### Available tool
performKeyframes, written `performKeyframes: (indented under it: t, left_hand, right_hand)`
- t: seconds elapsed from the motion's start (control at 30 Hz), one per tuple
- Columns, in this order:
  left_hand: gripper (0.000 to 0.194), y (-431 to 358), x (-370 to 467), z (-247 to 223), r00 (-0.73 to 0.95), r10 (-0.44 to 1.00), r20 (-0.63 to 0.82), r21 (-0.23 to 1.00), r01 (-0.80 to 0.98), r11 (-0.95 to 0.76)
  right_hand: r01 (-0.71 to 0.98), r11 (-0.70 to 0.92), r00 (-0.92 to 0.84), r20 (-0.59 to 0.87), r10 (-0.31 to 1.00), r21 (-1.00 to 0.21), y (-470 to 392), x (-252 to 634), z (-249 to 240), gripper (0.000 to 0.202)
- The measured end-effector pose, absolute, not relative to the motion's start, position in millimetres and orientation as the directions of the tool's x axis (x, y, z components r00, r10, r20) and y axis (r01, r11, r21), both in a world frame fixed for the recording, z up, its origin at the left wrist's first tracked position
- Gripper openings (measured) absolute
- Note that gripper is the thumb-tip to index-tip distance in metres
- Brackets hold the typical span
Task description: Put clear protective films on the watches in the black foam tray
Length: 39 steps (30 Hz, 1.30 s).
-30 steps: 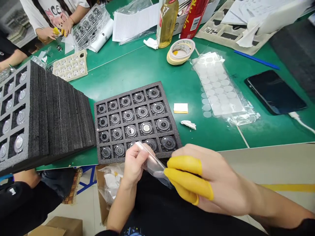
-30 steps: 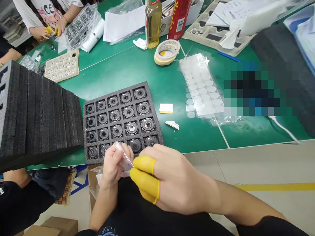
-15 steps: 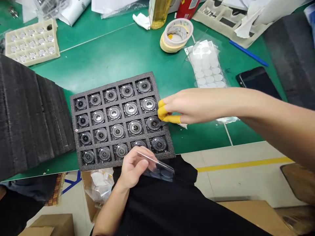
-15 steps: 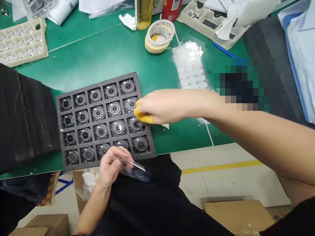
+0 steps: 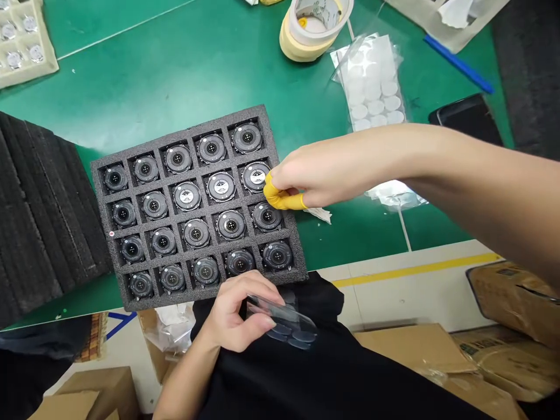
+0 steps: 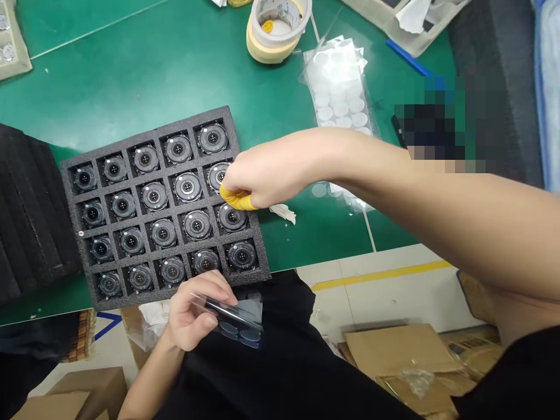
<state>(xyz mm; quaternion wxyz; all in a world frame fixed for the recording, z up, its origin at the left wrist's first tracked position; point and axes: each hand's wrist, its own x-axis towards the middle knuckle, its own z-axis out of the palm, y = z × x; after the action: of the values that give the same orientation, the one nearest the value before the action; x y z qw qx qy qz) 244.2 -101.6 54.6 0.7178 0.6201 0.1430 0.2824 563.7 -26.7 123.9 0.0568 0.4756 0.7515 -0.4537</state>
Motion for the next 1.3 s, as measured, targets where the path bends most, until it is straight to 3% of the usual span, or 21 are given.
performKeyframes:
  t: [0.47, 0.67, 1.3]
  left_hand:
    - [0.028, -101, 248, 58, 0.800, 0.574, 0.172, 0.981, -0.190, -0.029]
    - [0.030, -101, 247, 57, 0.795, 0.584, 0.161, 0.983, -0.182, -0.022]
    - [0.030, -98, 249, 59, 0.803, 0.578, 0.147, 0.987, -0.158, -0.032]
  right_hand:
    - [0.810, 0.177, -0.539, -0.590, 0.602, -0.559, -23, 549, 126, 0.021]
    - [0.778, 0.212, -0.578, -0.540, 0.612, -0.592, -21, 546, 118, 0.021]
    - [0.806, 0.260, -0.558, -0.534, 0.635, -0.532, -22, 540, 123, 0.025]
